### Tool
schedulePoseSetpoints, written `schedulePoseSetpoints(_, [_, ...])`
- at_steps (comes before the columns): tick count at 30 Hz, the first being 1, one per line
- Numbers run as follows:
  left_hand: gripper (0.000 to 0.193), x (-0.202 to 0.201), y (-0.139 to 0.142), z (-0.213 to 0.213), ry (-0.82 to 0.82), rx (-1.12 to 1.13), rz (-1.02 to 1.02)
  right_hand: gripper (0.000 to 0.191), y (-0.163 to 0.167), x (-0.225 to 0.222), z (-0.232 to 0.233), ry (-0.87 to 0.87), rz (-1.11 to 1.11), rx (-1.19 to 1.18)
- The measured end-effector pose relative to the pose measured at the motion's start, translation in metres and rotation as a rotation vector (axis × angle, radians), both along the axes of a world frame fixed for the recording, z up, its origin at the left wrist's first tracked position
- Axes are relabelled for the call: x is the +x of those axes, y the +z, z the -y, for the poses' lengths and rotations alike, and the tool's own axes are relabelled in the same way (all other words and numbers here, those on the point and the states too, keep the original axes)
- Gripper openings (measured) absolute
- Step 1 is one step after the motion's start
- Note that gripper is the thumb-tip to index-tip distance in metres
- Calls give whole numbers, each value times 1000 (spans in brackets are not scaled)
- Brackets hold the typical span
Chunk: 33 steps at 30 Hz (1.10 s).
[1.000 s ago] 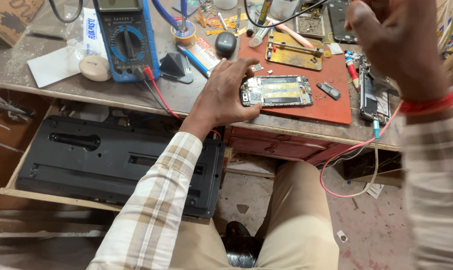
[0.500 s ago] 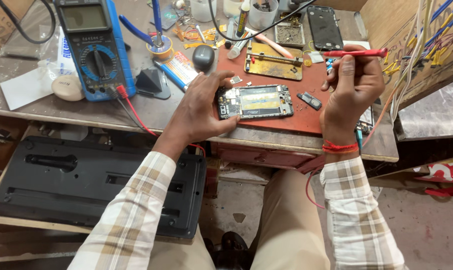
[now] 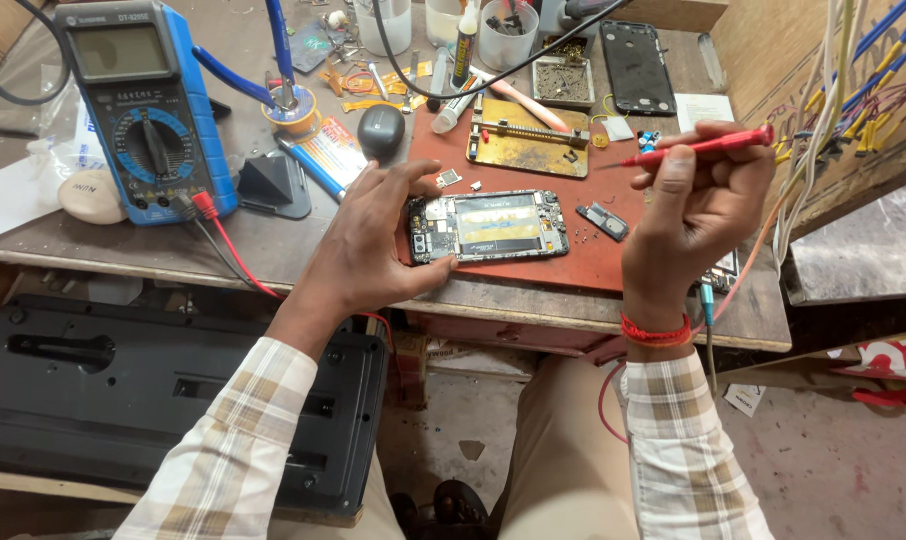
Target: The person uses a multimeter to test points on a disassembled mobile phone motherboard. They hold the board with one hand and probe various components with the multimeter leads, checking electrical continuity or voltage across the circuit.
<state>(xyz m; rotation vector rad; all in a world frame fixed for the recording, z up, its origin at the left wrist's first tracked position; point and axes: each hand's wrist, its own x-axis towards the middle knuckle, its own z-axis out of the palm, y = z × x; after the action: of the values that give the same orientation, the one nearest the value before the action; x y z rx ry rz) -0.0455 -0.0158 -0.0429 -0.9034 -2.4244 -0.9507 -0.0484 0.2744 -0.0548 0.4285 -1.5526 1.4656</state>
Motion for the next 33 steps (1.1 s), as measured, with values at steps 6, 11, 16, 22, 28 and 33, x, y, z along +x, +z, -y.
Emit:
schedulePoseSetpoints(6, [90, -1, -1, -1, 7, 6, 18, 28, 0, 0, -5, -40, 55, -50])
schedulePoseSetpoints(11, [90, -3, -1, -3, 6, -5, 11, 40, 3, 3, 1, -16, 149, -48])
schedulePoseSetpoints(16, [90, -4, -3, -3, 12, -5, 7, 46, 5, 7, 4, 2, 158, 88])
schedulePoseSetpoints(22, [93, -7, -1, -3, 4, -1, 11, 44, 6, 5, 6, 16, 144, 104])
schedulePoseSetpoints(28, [93, -7, -1, -2, 2, 9, 20, 42, 2, 5, 8, 18, 141, 125])
schedulePoseSetpoints(33, [92, -8, -3, -1, 13, 34, 22, 37, 1, 1, 6, 12, 166, 111])
